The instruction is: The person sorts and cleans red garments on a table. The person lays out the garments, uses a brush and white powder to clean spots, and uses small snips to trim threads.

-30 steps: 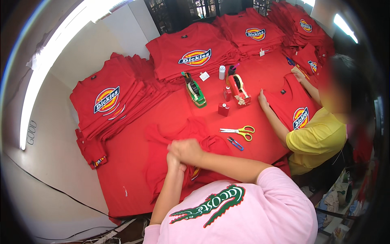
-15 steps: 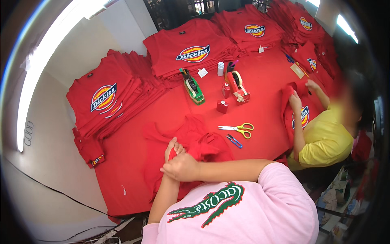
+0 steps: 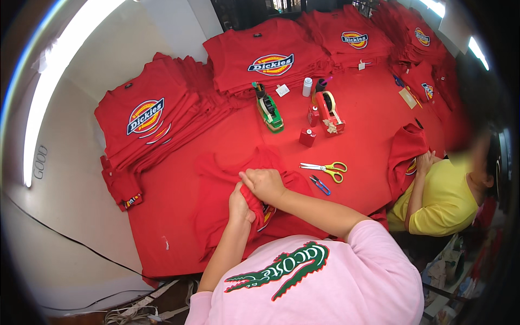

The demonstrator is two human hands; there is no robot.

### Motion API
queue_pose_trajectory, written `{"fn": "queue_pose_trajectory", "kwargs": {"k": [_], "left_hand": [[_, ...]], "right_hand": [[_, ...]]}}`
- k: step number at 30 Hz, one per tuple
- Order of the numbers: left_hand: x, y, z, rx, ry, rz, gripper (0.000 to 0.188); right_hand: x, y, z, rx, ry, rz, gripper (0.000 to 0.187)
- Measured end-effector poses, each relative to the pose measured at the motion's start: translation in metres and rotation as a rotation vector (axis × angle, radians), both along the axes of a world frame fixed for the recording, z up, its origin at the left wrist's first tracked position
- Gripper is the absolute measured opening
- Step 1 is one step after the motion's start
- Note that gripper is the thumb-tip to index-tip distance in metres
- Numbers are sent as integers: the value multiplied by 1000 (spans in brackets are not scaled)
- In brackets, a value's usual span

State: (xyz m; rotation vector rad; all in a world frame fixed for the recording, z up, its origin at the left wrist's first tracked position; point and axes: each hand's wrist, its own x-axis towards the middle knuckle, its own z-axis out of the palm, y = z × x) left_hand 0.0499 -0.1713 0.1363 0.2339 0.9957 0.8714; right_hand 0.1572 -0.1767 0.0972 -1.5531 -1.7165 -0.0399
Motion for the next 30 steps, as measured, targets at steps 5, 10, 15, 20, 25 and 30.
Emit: {"fn": "queue_pose_trajectory", "kwargs": {"k": [5,10,15,20,25,30], "left_hand": [[-64,37,-79,98,-291,-255,36],[-20,8,-39,125,89,-97,28],[-54,26,-68,20,-354,-309,32],[-17,3,-17,97,62,-74,23],[-43,23,-79,157,-273,-220,24],[-15,2,-30,88,177,-20,27]], "right_hand": [[-49,-48,26,162,-99,295,20],[-6,-8,14,1,124,4,28],[-41,-46,11,102,-96,268,22],[-8,-12,19,-16,122,9,29],[-44,-48,17,49,-39,192,24],[-15,-23,19,23,133,44,30]]}}
